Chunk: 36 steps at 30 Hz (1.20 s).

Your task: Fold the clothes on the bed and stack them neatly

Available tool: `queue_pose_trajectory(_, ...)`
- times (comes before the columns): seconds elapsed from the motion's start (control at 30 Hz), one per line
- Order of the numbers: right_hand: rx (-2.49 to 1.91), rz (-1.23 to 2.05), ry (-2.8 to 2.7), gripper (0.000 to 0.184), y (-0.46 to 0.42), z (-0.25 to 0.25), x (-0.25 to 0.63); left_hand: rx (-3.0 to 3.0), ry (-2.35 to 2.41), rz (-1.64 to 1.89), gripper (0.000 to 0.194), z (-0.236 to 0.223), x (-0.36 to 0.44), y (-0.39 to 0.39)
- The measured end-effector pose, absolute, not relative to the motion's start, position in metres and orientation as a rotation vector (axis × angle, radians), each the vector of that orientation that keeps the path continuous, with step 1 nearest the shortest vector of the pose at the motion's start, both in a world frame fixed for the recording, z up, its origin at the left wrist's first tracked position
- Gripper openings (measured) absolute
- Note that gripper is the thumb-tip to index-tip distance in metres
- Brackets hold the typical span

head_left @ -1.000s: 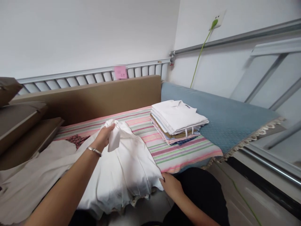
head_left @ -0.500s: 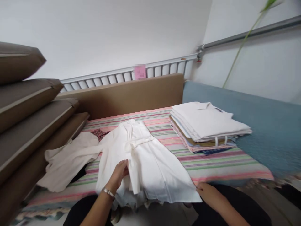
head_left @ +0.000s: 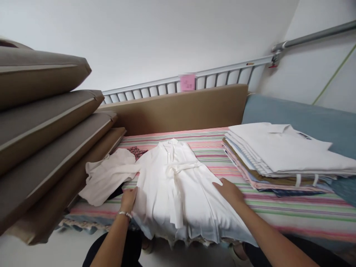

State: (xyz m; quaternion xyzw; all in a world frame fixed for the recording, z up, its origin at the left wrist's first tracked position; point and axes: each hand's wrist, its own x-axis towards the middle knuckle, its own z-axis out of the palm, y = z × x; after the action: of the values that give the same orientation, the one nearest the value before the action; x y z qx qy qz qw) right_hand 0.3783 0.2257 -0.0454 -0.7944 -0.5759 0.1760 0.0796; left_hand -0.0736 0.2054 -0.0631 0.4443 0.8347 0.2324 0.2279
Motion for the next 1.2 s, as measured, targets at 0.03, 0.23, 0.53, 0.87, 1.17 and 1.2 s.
queue_pose_trajectory(0.03, -2.380, 0.475, -1.753, 0.039, 0.228, -0.045, 0.375, 1.236, 2.320, 0.605, 0.030, -0.063, -0.072, 0.213)
queue_pose_trajectory(0.23, -2.481, 0.276, -1.759, 0.037, 0.231, -0.051, 0.381, 1.362, 2.509, 0.535, 0.034, -0.064, -0.054, 0.216)
queue_pose_trajectory(0.53, -2.497, 0.295, -1.799, 0.035, 0.238, -0.053, 0.404, 1.506, 2.485, 0.473, 0.028, -0.062, -0.058, 0.198)
queue_pose_trajectory(0.87, -1.763, 0.235, -1.929, 0.044, 0.235, -0.062, 0.349, 2.267, 2.052, 0.782, 0.041, -0.086, -0.061, 0.243)
queue_pose_trajectory(1.17, -1.951, 0.197, -2.050, 0.048, 0.270, -0.077, 0.326, 2.441, 2.233, 0.484, 0.045, -0.118, -0.073, 0.306)
queue_pose_trajectory(1.2, -2.037, 0.160, -2.005, 0.048, 0.274, -0.077, 0.334, 2.398, 2.322, 0.458, 0.044, -0.118, -0.076, 0.309)
